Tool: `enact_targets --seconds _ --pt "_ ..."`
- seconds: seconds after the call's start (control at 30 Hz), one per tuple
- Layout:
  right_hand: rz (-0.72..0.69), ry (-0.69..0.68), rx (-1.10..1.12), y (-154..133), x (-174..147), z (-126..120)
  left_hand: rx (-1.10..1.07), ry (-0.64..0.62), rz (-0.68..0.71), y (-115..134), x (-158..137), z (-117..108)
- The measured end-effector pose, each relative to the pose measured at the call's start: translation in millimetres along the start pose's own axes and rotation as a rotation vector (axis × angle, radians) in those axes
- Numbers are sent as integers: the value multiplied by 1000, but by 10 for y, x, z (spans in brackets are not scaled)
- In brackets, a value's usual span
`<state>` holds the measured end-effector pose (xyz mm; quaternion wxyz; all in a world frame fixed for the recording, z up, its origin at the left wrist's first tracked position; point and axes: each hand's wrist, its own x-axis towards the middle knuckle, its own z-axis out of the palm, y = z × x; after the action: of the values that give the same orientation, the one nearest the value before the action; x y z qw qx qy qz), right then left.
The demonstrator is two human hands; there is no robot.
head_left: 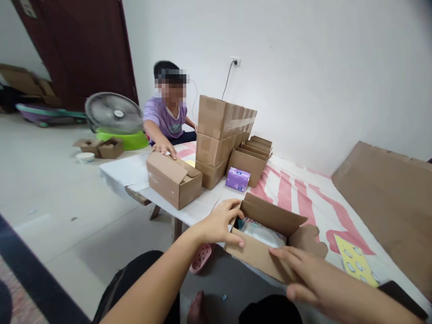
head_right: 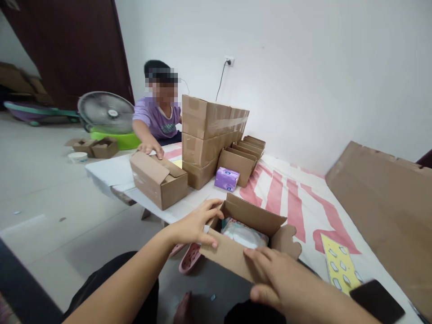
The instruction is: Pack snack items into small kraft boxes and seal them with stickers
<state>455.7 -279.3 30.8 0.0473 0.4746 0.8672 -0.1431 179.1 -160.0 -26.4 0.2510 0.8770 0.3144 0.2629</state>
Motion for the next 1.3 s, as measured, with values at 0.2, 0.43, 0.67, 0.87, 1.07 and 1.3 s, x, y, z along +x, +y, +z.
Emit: enact_targets --seconds 0.2,0.43,0.67,0.87,1.07,1.3 --pt "-20 -12 -143 0 767 -480 -22 32 -7 6 25 1" --pt "-280 -380 -267 83 1644 -34 -88 38 9 21 13 4" --pt "-302 -351 -364 8 1721 -34 -60 55 6 74 -16 30" --pt "-371 -202 -521 19 1433 -364 -29 103 -34 142 -11 17" --pt "-217 132 -441 221 854 -645 -5 130 -59 141 1 17" --pt "-144 826 -160 523 249 -783 96 74 -57 126 42 -102"
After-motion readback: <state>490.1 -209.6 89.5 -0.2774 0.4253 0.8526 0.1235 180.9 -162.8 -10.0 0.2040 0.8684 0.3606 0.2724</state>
